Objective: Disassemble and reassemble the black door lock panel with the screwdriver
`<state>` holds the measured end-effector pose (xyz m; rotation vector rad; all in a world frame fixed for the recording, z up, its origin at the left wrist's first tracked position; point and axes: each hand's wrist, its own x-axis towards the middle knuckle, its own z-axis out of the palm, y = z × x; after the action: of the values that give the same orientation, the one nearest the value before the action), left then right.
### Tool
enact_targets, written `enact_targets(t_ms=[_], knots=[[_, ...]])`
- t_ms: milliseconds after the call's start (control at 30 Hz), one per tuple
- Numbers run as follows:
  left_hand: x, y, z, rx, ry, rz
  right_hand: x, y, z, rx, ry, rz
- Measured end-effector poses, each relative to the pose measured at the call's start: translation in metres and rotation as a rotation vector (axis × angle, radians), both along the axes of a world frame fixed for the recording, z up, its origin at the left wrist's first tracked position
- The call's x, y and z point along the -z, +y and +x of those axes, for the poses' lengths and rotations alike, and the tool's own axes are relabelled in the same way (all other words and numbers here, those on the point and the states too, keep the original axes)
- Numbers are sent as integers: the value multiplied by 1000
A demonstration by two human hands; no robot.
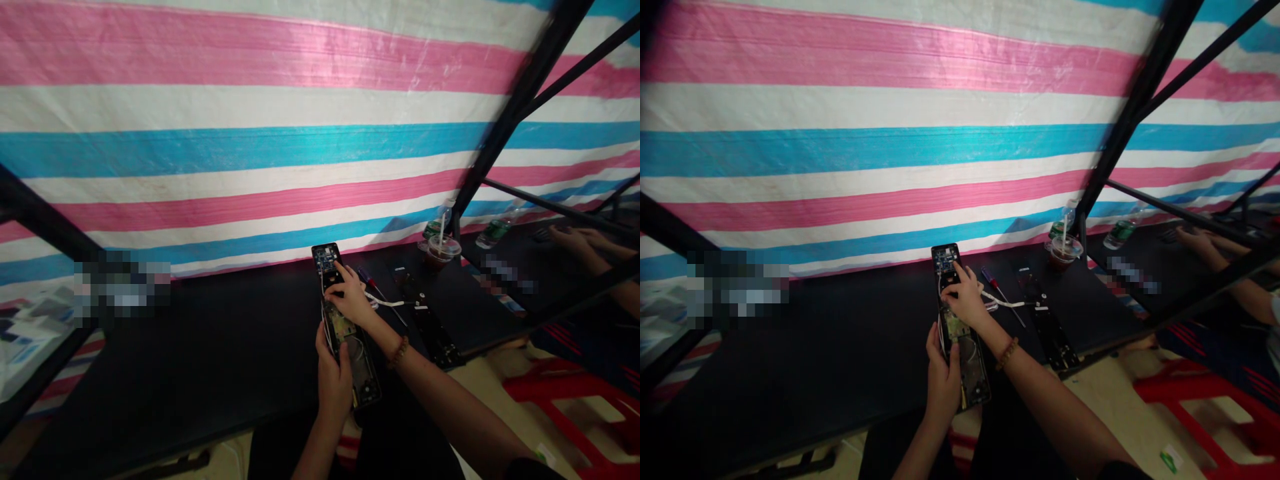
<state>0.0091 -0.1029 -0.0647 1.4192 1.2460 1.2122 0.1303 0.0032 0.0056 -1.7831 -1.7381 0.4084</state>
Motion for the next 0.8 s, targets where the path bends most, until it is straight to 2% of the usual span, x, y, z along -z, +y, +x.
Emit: enact_targets(t_ms=[800], knots=[[0,1,1,-16,4,20,10,-3,1,-36,62,127]])
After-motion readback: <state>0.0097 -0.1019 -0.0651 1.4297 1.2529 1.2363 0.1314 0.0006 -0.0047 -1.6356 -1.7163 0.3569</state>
